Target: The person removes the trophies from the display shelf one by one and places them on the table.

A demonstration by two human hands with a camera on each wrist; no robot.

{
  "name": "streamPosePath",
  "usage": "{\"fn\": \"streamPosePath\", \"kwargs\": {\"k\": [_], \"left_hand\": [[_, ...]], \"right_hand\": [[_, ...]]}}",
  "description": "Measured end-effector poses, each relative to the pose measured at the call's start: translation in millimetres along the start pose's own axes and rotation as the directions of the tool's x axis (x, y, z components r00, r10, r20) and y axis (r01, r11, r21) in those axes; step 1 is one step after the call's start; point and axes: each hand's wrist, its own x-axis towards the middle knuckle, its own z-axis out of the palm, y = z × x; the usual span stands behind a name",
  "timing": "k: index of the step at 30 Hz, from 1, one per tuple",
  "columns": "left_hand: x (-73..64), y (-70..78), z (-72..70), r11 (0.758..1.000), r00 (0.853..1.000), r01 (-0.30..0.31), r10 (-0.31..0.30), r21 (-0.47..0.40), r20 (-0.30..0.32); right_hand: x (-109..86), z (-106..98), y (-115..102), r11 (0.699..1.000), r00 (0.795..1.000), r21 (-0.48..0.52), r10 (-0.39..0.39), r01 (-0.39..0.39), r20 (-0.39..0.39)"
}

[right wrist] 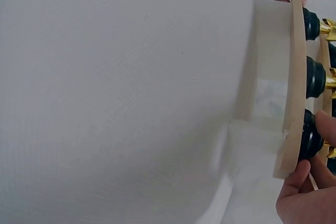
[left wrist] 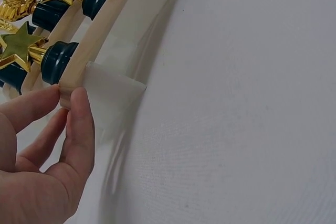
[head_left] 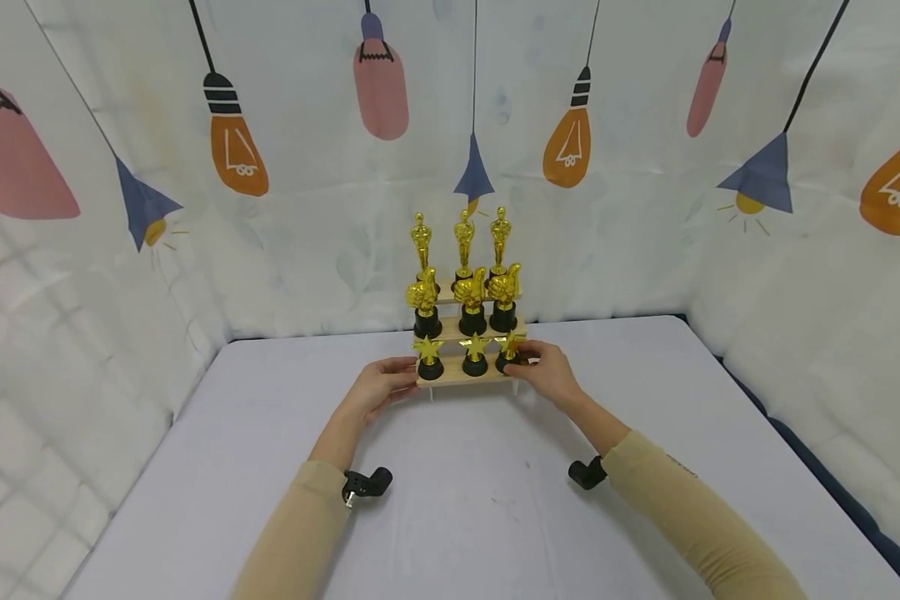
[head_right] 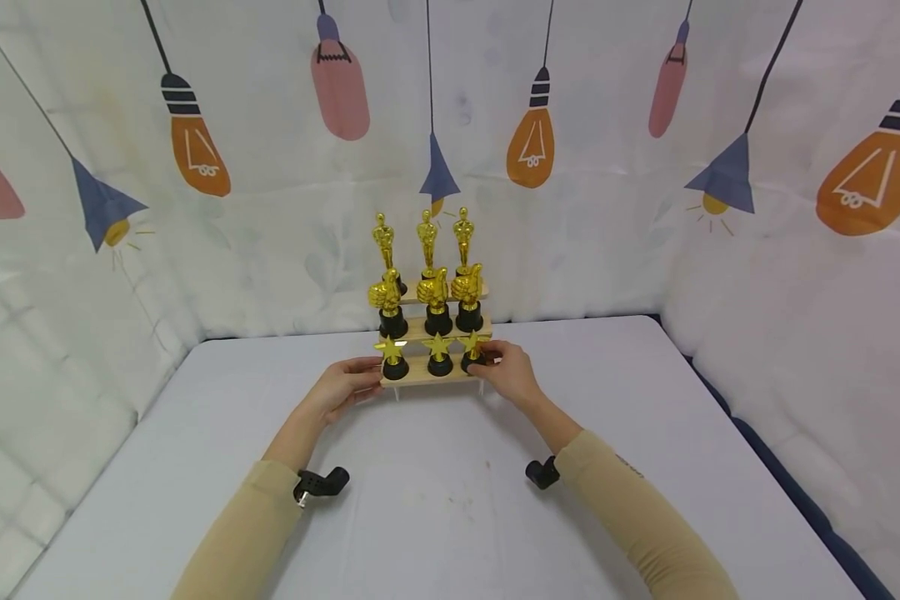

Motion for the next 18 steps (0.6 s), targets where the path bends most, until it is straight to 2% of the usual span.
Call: {"fn": "streamPosePath", "kwargs": {"k": [18], "left_hand": [[-0.2, -2.6, -0.7, 1.000, 1.000, 0.002, -0.002, 0.004, 0.000]], "right_hand": [[-1.2, -4.7, -2.0, 1.000, 1.000, -0.023, -0.006, 0.006, 0.021]]}}
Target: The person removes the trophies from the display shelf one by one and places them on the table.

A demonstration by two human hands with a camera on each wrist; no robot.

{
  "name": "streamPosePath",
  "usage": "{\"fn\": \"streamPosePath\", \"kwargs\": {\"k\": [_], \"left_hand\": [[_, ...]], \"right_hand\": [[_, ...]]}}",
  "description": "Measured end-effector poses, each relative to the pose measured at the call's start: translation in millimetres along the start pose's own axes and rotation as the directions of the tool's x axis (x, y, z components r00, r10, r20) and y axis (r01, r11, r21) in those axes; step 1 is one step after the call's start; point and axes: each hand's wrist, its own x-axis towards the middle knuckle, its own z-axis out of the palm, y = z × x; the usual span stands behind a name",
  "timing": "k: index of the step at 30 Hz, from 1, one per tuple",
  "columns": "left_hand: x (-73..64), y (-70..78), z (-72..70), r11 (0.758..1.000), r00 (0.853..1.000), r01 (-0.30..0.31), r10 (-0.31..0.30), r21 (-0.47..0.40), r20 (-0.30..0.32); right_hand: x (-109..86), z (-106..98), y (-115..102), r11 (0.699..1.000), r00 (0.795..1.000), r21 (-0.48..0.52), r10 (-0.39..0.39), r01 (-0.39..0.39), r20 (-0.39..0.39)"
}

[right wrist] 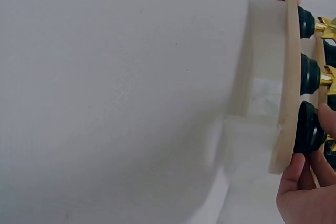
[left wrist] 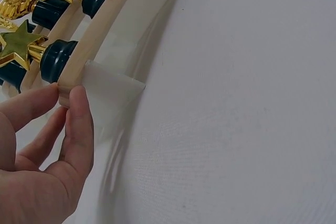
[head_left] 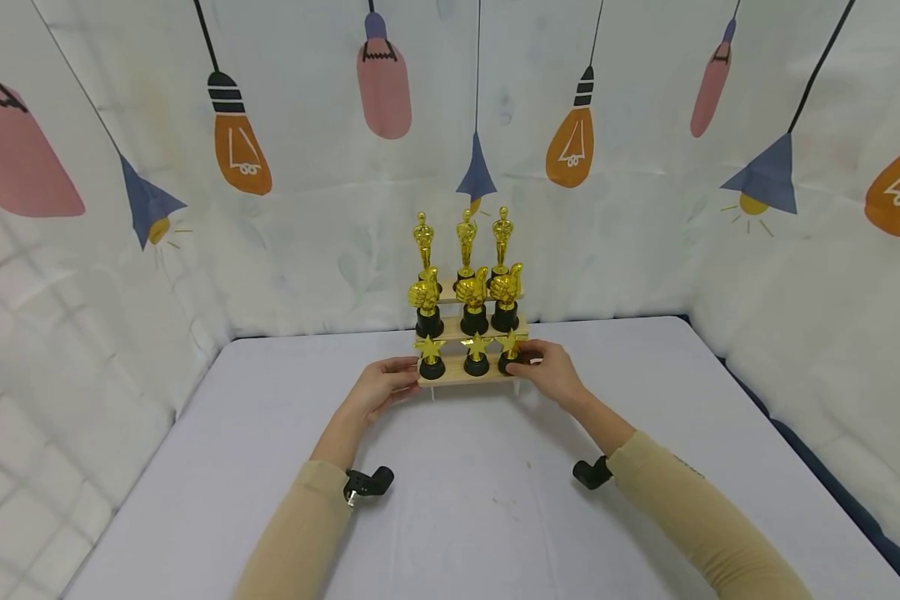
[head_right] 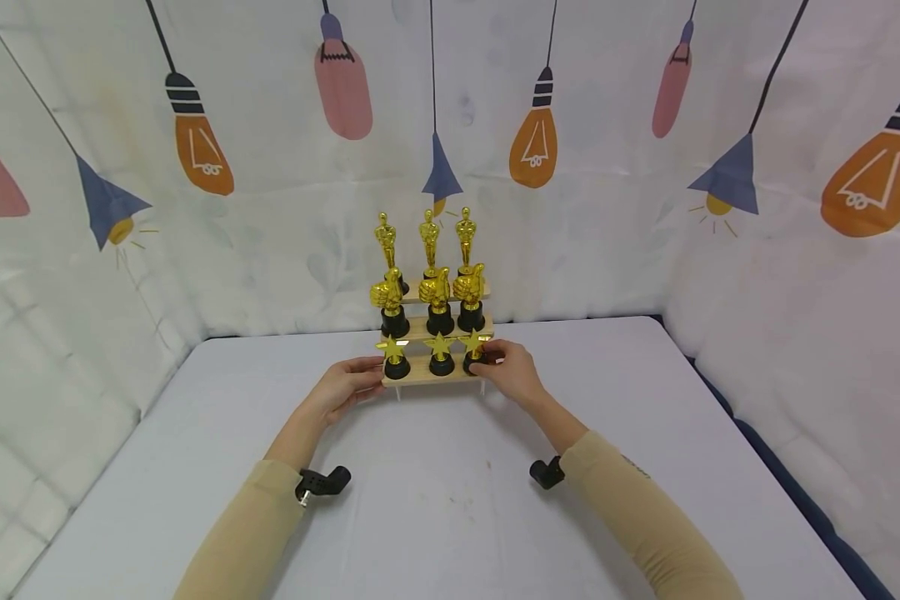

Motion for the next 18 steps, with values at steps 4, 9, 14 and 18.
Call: {"fn": "streamPosePath", "kwargs": {"k": [4, 9, 14, 18], "left_hand": [[-0.3, 0.8, -0.2, 1.000, 1.000, -0.001, 0.001, -0.006, 0.000], [-0.3, 1.1, -0.6, 1.000, 1.000, 0.004, -0.004, -0.011, -0.001], [0.3, 0.1, -0.9, 1.000, 1.000, -0.002, 0.002, -0.012, 0.001], [0.1, 0.1, -0.6, 1.000, 1.000, -0.003, 0.003, -0.021, 0.000]], "right_hand": [[-0.8, -1, -1, 1.000, 1.000, 0.000, 0.002, -0.002, 0.008], [-3.0, -3, -2, 0.999, 1.000, 0.036, -0.002, 0.001, 0.016], [-6.9, -5, -3, 0.997, 1.000, 0.076, 0.003, -0.004, 0.015], [-12.0, -5, -8, 0.995, 1.000, 0.098, 0.013, -0.016, 0.024]]}}
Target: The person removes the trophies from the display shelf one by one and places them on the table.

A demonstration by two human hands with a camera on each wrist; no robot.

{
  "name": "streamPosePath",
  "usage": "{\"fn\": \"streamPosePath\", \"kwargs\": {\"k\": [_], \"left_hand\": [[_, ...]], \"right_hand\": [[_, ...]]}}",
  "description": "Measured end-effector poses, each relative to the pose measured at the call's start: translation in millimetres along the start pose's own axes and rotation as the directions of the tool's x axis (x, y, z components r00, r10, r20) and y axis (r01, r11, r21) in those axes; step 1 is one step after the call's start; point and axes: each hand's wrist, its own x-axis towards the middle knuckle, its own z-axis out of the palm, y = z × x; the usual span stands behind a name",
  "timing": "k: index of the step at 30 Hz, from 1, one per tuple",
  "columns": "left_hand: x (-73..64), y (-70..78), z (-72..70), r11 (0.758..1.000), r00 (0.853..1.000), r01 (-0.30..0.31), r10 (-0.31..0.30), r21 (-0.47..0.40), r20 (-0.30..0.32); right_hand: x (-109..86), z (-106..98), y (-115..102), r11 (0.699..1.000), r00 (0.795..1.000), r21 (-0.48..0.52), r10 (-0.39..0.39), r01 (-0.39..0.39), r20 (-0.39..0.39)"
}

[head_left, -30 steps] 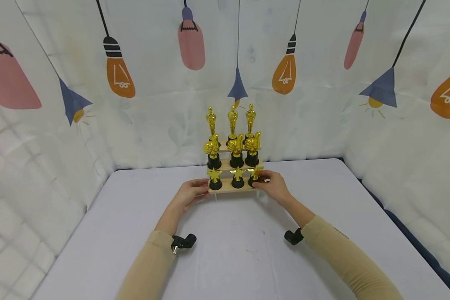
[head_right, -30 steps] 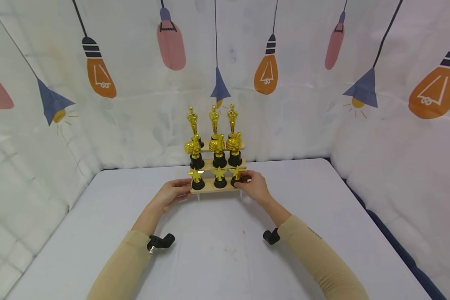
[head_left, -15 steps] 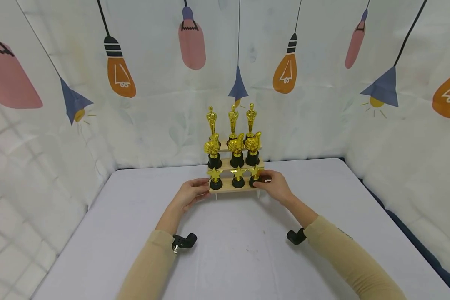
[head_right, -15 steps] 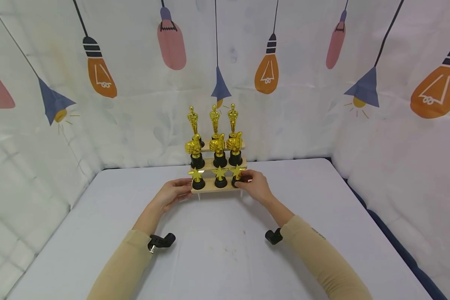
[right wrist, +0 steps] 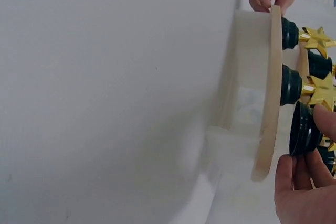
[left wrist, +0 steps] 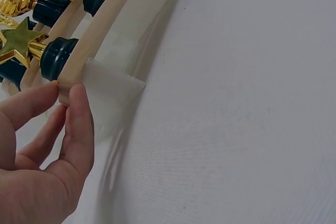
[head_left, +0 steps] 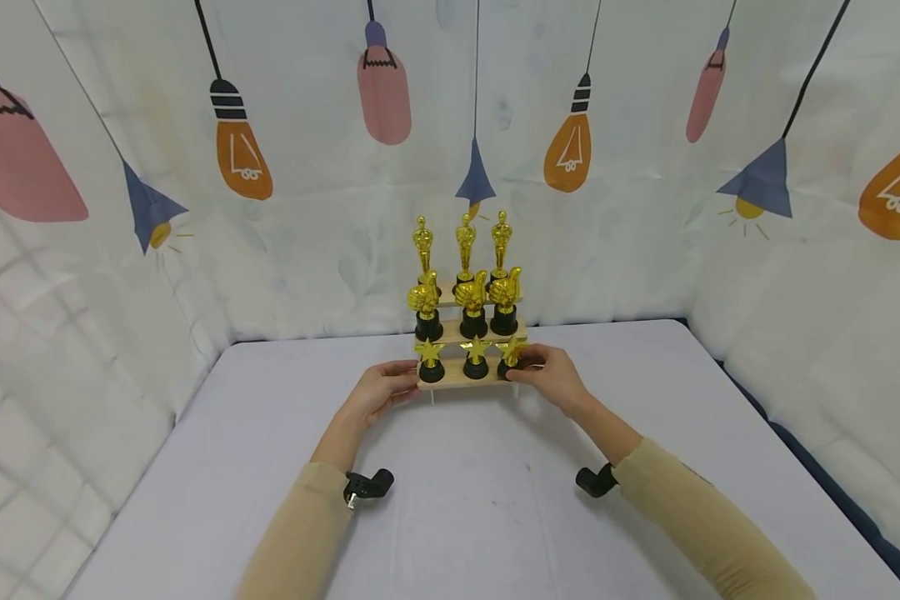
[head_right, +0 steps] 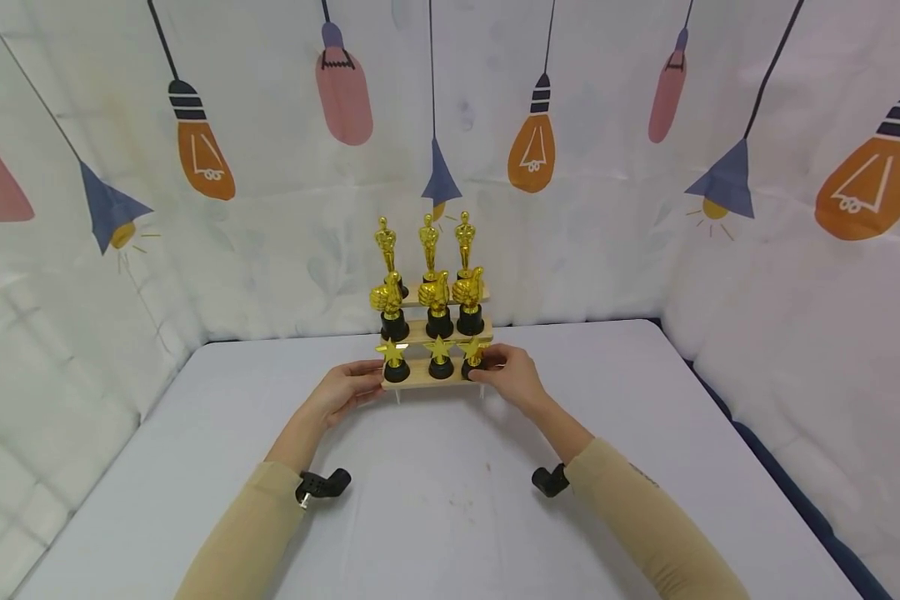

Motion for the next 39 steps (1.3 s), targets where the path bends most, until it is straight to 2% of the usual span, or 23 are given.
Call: {"fn": "streamPosePath", "kwargs": {"k": [11, 21, 31, 39], "left_hand": [[-1.1, -0.6, -1.4, 1.000, 1.000, 0.004, -0.003, -0.006, 0.004], [-2.6, -1.4, -1.4, 1.000, 1.000, 0.012, -0.012, 0.007, 0.002], [-1.7, 2.8, -1.7, 1.000, 1.000, 0.014, -0.014, 0.010, 0.005], [-0.8, 0.0, -1.6, 1.000, 1.000, 0.005, -0.006, 0.009, 0.008]], "right_hand": [[-15.7, 19, -9, 0.999, 1.000, 0.046, 0.011, -0.012, 0.025], [-25.9, 36, -11, 0.995, 0.998, 0.089, 0.053, -0.055, 0.024], [-29.5, 53, -10, 0.989, 0.998, 0.145, 0.021, -0.029, 0.057], [-31.1, 65, -7, 0.988, 0.996, 0.134, 0.063, -0.072, 0.064]]}}
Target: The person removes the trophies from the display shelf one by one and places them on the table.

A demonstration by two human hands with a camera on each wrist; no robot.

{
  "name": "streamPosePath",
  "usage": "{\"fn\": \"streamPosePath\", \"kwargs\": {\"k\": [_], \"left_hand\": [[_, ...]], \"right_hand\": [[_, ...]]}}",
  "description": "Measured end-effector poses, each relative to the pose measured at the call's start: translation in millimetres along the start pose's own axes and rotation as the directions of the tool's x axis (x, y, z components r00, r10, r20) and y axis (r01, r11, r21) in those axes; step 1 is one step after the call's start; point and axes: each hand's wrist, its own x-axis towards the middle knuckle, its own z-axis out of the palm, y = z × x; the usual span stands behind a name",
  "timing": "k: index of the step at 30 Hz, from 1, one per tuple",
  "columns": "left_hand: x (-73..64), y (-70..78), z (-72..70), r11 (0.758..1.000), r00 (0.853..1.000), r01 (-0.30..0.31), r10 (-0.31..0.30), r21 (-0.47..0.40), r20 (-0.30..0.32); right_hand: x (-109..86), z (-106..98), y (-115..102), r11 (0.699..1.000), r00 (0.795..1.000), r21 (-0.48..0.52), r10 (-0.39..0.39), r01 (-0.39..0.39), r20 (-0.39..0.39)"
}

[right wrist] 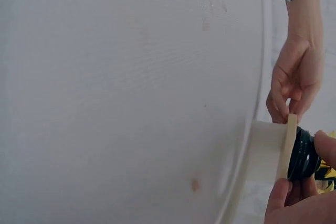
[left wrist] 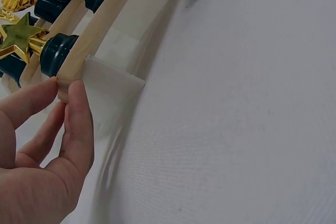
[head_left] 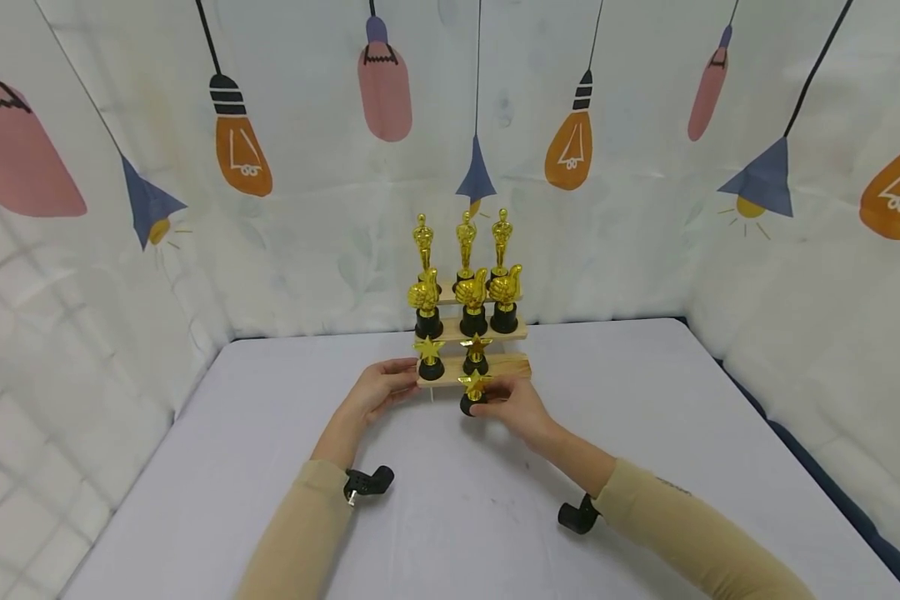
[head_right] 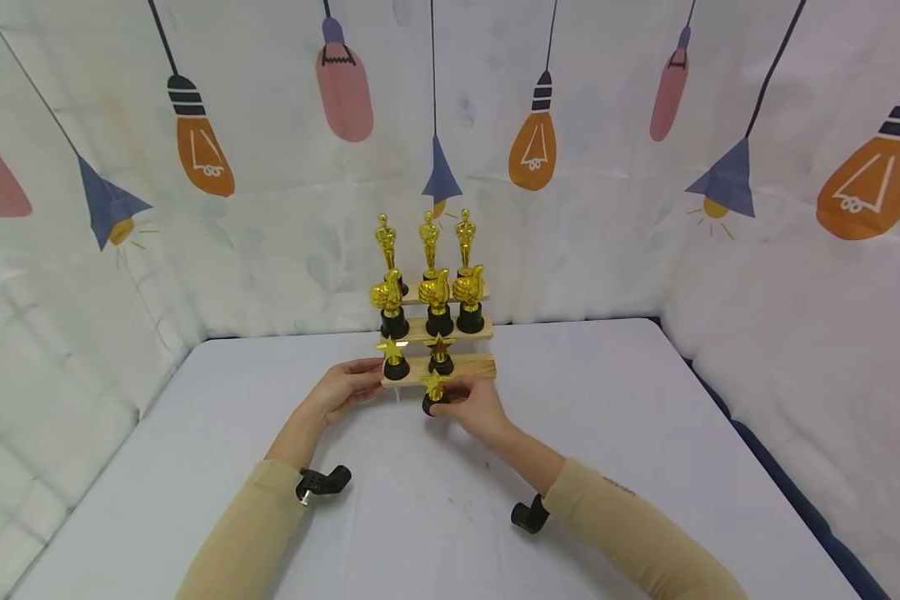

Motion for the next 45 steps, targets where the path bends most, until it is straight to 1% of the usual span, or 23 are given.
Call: {"fn": "streamPosePath", "kwargs": {"k": [4, 7, 11, 13, 18, 24, 30, 33, 35, 40, 42, 45], "left_hand": [[1.1, -1.4, -0.4, 1.000, 1.000, 0.005, -0.005, -0.009, -0.002], [2.5, -2.1, -0.7, 1.000, 1.000, -0.004, 0.004, -0.009, 0.002], [4.4, -3.3, -0.5, 1.000, 1.000, -0.006, 0.006, -0.008, 0.015], [4.4, -3.9, -0.6, 1.000, 1.000, -0.002, 0.002, -0.004, 0.015], [2.7, -3.9, -1.5, 1.000, 1.000, -0.004, 0.004, -0.008, -0.003], [1.0, -3.3, -0.7, 0.999, 1.000, -0.003, 0.003, -0.035, 0.014], [-0.7, -2.2, 0.3, 1.000, 1.000, -0.005, 0.005, -0.031, 0.013], [1.1, -2.1, 0.2, 1.000, 1.000, 0.001, -0.001, -0.019, 0.017], [2.1, -1.7, 0.2, 1.000, 1.000, 0.008, -0.007, -0.021, 0.013], [1.9, -1.6, -0.5, 1.000, 1.000, 0.015, -0.015, -0.019, 0.007], [2.2, -1.8, -1.0, 1.000, 1.000, 0.010, -0.010, -0.012, 0.017], [3.6, -3.1, -1.8, 1.000, 1.000, 0.001, 0.000, -0.024, 0.031]], "right_hand": [[-0.3, 4, 3, 1.000, 1.000, 0.010, -0.015, 0.015, 0.015], [0.5, 8, 6, 0.999, 0.999, 0.019, -0.036, 0.035, 0.022], [0.9, 15, 9, 0.999, 1.000, 0.044, -0.009, 0.007, 0.030], [1.1, 19, 9, 0.999, 0.999, 0.034, 0.018, -0.019, 0.035], [0.1, 27, 6, 1.000, 0.999, -0.010, 0.020, -0.020, 0.046], [0.9, 38, 10, 1.000, 0.998, 0.002, 0.023, -0.023, 0.059], [1.5, 50, 10, 0.999, 0.997, -0.013, 0.031, -0.030, 0.076], [2.7, 54, 9, 0.998, 0.996, -0.033, 0.051, -0.049, 0.072], [4.5, 57, 8, 0.998, 0.996, -0.040, 0.052, -0.049, 0.075], [11.1, 64, 8, 0.997, 0.997, -0.065, 0.054, -0.050, 0.055], [13.9, 66, 7, 0.996, 0.997, -0.068, 0.063, -0.060, 0.037], [16.4, 69, 5, 0.994, 0.997, -0.072, 0.079, -0.077, 0.018]]}}
